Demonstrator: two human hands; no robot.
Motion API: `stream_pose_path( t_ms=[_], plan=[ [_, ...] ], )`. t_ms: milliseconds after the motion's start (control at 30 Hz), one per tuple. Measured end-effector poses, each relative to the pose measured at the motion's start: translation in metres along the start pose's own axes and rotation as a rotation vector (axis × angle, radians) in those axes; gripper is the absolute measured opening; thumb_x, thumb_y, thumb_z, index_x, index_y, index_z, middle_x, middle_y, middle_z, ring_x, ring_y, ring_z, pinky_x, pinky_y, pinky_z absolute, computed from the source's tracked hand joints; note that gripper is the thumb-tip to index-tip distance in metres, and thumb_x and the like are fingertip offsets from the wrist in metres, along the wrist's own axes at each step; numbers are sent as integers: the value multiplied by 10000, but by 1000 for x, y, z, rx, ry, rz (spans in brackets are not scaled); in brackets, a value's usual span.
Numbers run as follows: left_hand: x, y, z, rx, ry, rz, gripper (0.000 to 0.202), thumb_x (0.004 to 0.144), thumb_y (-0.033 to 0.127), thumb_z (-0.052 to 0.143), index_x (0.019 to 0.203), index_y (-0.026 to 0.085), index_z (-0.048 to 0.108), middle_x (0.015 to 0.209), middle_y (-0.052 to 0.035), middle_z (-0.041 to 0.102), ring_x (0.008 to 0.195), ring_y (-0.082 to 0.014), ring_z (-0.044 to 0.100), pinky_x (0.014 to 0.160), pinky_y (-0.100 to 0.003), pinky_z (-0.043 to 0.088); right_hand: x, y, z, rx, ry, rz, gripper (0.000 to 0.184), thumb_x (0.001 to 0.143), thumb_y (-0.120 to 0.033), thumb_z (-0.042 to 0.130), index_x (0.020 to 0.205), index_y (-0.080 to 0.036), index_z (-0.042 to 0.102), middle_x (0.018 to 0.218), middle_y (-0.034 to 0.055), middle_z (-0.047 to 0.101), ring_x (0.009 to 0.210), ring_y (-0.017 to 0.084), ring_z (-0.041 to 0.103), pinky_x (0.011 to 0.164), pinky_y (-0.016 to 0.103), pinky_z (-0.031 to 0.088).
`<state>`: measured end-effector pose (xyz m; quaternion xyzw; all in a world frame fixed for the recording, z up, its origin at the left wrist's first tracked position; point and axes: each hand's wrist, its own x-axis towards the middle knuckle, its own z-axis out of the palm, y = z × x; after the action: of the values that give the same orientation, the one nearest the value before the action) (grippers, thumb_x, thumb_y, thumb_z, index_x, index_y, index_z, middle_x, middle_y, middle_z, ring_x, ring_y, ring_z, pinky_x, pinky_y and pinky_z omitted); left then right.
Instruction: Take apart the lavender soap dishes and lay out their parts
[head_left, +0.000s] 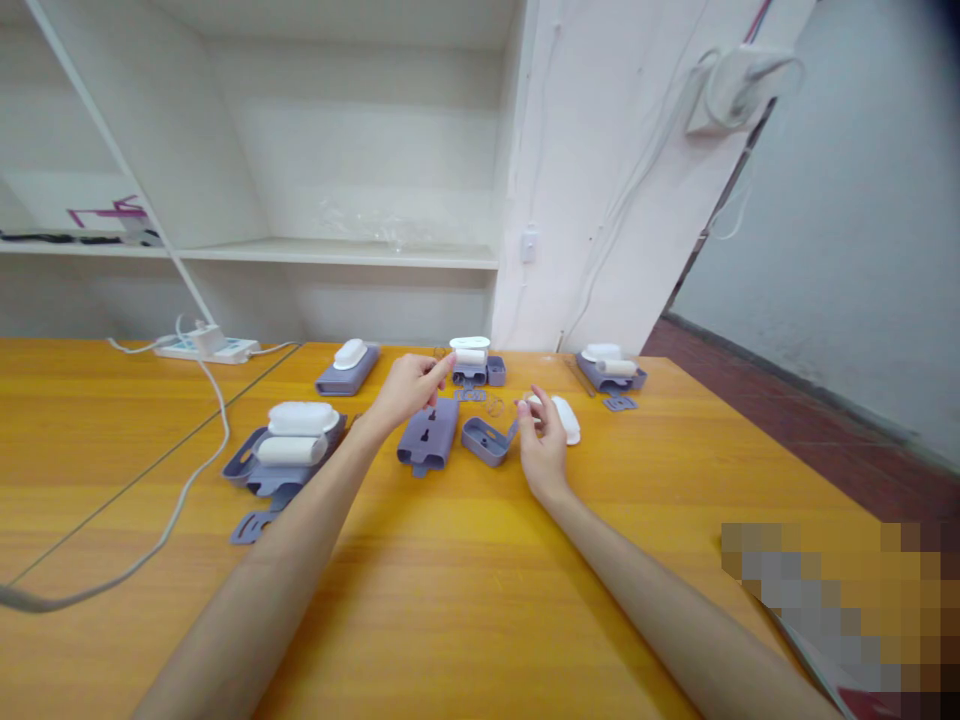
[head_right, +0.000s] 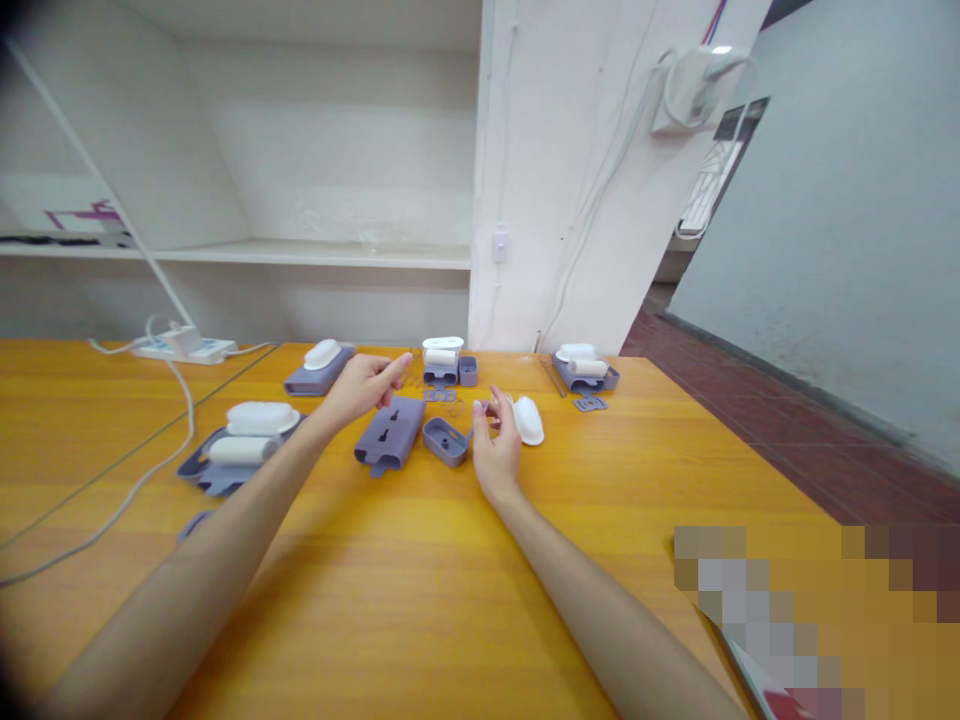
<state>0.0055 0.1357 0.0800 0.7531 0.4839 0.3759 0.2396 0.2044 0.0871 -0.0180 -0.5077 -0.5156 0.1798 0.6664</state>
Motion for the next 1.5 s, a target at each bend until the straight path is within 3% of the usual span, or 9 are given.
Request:
stream_pose_path(
  t_ms=[133, 367, 533, 667, 800, 967, 1133, 1300, 1500],
  plan=[
    [2, -2, -4, -80, 146, -56, 562, 807, 652, 414, 554, 163, 522, 389, 9, 511, 355, -100, 485, 404, -203, 354, 1, 2, -1, -82, 36, -82, 484, 877, -431, 492, 1293, -188, 448, 1186, 114, 563, 1095, 205, 526, 943, 383, 406],
    [2, 1, -4, -145, 158, -53, 537, 798, 635, 454, 539, 167, 500, 391, 15, 486, 363, -94, 473, 409, -207, 355, -4, -6, -5, -315, -8, -346, 382, 883, -355, 487, 1236, -208, 504, 1176, 106, 555, 1133, 233, 484, 995, 448, 362],
    [-2, 10, -3, -251, -23, -26, 539, 809, 627, 443, 523, 171, 456, 390, 20, 469, 365, -84, 458, 413, -199, 362, -14, -15, -4, -442, -205, -560, 441, 831, -326, 572, 1262, -258, 508, 1267, 88, 517, 1185, 252, 460, 1008, 458, 353],
    [-4, 14, 2, -343, -179, -3, 526, 817, 634, 424, 565, 174, 449, 419, 23, 483, 370, -84, 462, 409, -201, 373, -19, -9, -2, -440, -333, -683, 402, 873, -189, 487, 1259, -292, 530, 1181, 55, 582, 1104, 196, 525, 957, 388, 404],
    [-2, 9, 6, -295, -236, -13, 507, 800, 657, 430, 672, 172, 501, 543, 7, 558, 424, -94, 495, 434, -216, 399, -18, -5, -2, -427, -283, -605, 399, 887, -172, 440, 1258, -275, 545, 1099, 73, 594, 1033, 190, 554, 901, 361, 443],
    [2, -19, 8, 200, -137, 55, 479, 776, 646, 466, 734, 182, 581, 709, -45, 633, 659, -176, 587, 593, -268, 434, -13, -8, -2, -453, -186, -511, 420, 890, -175, 412, 1290, -259, 512, 1094, 82, 568, 1044, 200, 535, 909, 373, 430],
    [3, -47, 15, 542, -169, -23, 505, 736, 603, 531, 1004, 180, 595, 1055, -148, 615, 1040, -306, 557, 858, -373, 426, -11, -8, -2, -585, -129, -434, 433, 874, -175, 413, 1292, -238, 504, 1102, 94, 569, 1054, 227, 514, 864, 389, 401],
    [1, -59, 22, 572, -274, -154, 724, 729, 696, 455, 1211, 158, 504, 1199, -200, 556, 1121, -339, 534, 908, -406, 404, -11, -8, -2, -721, -84, -371, 397, 820, -170, 471, 1200, -223, 572, 1078, 86, 594, 1003, 249, 505, 823, 396, 357],
    [0, -57, 22, 542, -305, -174, 856, 622, 790, 485, 1224, 180, 501, 1207, -181, 593, 1098, -342, 568, 880, -391, 429, -11, -9, -3, -726, -84, -396, 316, 817, -177, 483, 1104, -208, 611, 1052, 78, 607, 1003, 247, 497, 831, 395, 333]
  ],
)
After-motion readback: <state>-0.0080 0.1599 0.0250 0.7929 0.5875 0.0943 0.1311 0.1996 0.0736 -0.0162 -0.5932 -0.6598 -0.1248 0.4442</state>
